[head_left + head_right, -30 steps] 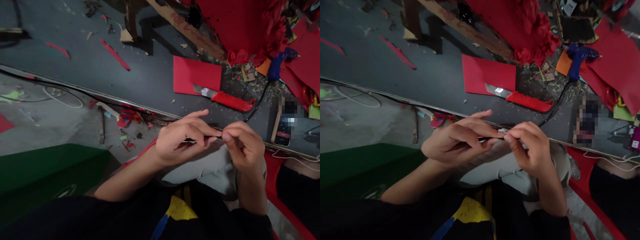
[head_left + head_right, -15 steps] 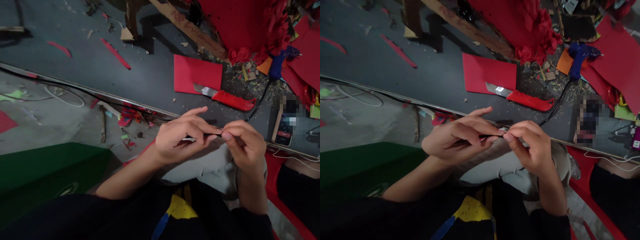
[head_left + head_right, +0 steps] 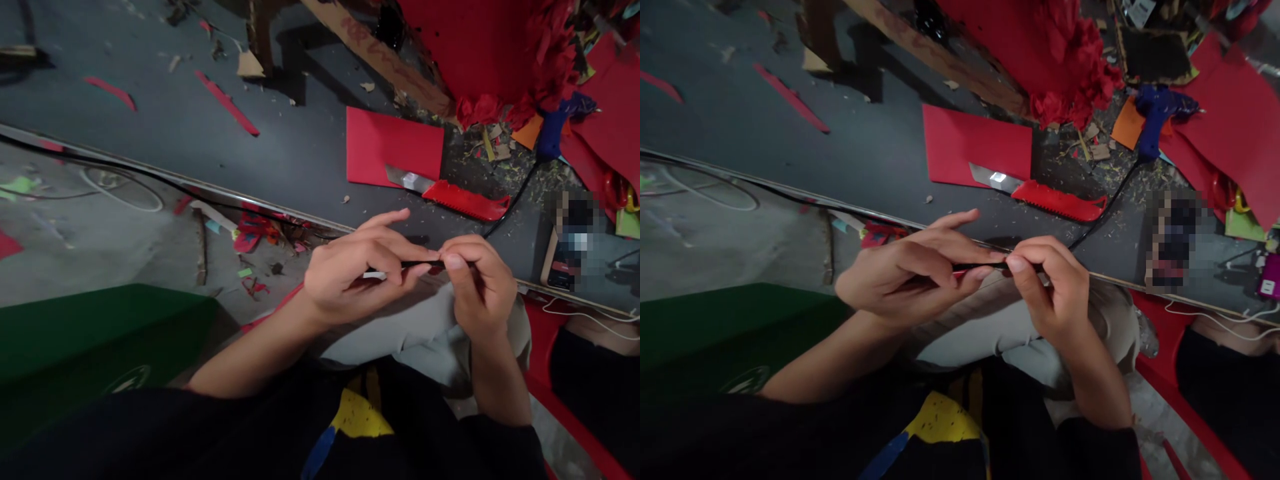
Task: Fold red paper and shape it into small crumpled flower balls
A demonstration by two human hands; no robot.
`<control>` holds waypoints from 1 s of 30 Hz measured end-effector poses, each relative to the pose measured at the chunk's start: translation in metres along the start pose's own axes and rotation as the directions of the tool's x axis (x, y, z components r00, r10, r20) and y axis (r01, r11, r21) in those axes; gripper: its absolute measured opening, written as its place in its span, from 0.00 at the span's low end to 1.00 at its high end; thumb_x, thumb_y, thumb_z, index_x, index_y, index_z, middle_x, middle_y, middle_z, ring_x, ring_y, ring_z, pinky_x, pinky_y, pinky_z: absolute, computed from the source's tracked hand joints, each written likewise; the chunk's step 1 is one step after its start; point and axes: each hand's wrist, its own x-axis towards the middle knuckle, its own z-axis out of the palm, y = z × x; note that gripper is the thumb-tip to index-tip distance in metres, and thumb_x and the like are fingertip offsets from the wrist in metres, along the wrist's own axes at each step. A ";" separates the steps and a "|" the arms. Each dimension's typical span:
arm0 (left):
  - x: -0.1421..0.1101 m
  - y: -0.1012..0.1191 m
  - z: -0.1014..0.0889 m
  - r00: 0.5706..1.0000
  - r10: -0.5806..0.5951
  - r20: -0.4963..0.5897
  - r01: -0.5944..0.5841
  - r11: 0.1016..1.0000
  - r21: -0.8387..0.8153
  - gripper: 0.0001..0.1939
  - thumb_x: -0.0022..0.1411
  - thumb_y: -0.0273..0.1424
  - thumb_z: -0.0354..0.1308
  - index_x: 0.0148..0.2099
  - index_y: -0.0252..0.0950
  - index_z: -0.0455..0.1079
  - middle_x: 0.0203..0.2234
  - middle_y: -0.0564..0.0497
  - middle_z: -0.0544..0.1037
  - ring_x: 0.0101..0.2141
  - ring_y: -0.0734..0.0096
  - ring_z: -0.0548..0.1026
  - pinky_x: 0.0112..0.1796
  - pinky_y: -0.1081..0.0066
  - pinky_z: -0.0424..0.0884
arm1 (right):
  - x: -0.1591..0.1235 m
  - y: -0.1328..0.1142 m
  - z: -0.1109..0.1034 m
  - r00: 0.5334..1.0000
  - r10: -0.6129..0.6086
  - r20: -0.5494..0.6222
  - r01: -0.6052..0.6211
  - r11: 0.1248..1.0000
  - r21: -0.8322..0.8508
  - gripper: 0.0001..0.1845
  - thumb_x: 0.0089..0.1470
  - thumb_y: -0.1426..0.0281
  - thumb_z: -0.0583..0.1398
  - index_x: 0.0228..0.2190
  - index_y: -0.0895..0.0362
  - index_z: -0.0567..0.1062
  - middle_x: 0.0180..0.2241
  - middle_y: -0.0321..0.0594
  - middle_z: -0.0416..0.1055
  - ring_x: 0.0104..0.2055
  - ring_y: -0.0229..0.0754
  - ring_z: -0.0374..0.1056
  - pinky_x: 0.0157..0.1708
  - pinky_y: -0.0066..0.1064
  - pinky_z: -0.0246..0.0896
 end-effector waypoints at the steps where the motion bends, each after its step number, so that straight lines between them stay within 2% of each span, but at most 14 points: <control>1: 0.000 0.000 0.000 1.000 0.010 -0.005 -0.010 1.000 -0.008 0.14 0.58 0.27 0.62 0.24 0.40 0.60 0.30 0.57 0.81 0.26 0.73 0.79 0.50 0.58 0.74 | 0.000 0.000 0.000 1.000 0.000 -0.019 0.000 1.000 0.011 0.06 0.57 0.72 0.55 0.29 0.53 0.71 0.28 0.33 0.71 0.32 0.36 0.67 0.33 0.31 0.64; 5: 0.000 0.000 -0.002 1.000 0.029 0.007 -0.029 0.999 -0.018 0.14 0.57 0.25 0.62 0.24 0.40 0.61 0.30 0.57 0.81 0.26 0.73 0.79 0.50 0.57 0.74 | 0.002 -0.002 -0.003 0.998 0.028 -0.058 -0.026 0.999 0.032 0.07 0.57 0.72 0.56 0.28 0.54 0.72 0.27 0.34 0.71 0.32 0.36 0.68 0.33 0.31 0.65; 11: -0.001 -0.002 0.000 0.999 0.013 0.032 -0.013 1.000 0.015 0.15 0.61 0.29 0.59 0.22 0.41 0.62 0.29 0.56 0.81 0.25 0.72 0.79 0.51 0.56 0.74 | 0.002 -0.005 -0.011 0.997 0.025 0.072 -0.022 0.999 -0.041 0.01 0.52 0.71 0.61 0.29 0.54 0.73 0.29 0.34 0.72 0.32 0.36 0.68 0.29 0.30 0.65; 16: -0.001 -0.005 0.002 0.997 0.066 0.032 -0.066 0.998 0.004 0.16 0.60 0.26 0.59 0.22 0.40 0.61 0.31 0.57 0.81 0.27 0.73 0.79 0.51 0.58 0.73 | 0.002 -0.004 -0.011 0.995 0.023 0.094 -0.016 0.997 -0.072 0.04 0.56 0.74 0.57 0.30 0.54 0.71 0.30 0.33 0.71 0.32 0.34 0.67 0.31 0.28 0.63; 19: -0.001 -0.004 0.001 0.998 0.040 0.045 -0.040 0.999 0.002 0.16 0.60 0.27 0.59 0.22 0.40 0.60 0.31 0.57 0.81 0.27 0.72 0.79 0.51 0.57 0.73 | 0.002 -0.002 -0.010 0.993 0.030 0.114 -0.024 0.999 -0.049 0.05 0.57 0.74 0.55 0.30 0.54 0.69 0.30 0.33 0.69 0.33 0.33 0.65 0.32 0.28 0.62; 30: 0.003 0.002 -0.003 0.995 0.036 0.097 -0.041 0.998 0.050 0.16 0.60 0.25 0.59 0.23 0.40 0.59 0.30 0.58 0.81 0.26 0.74 0.79 0.51 0.58 0.74 | -0.001 0.003 -0.006 0.998 0.045 0.041 -0.049 0.994 0.099 0.05 0.60 0.72 0.52 0.32 0.54 0.66 0.30 0.34 0.64 0.34 0.35 0.62 0.35 0.31 0.61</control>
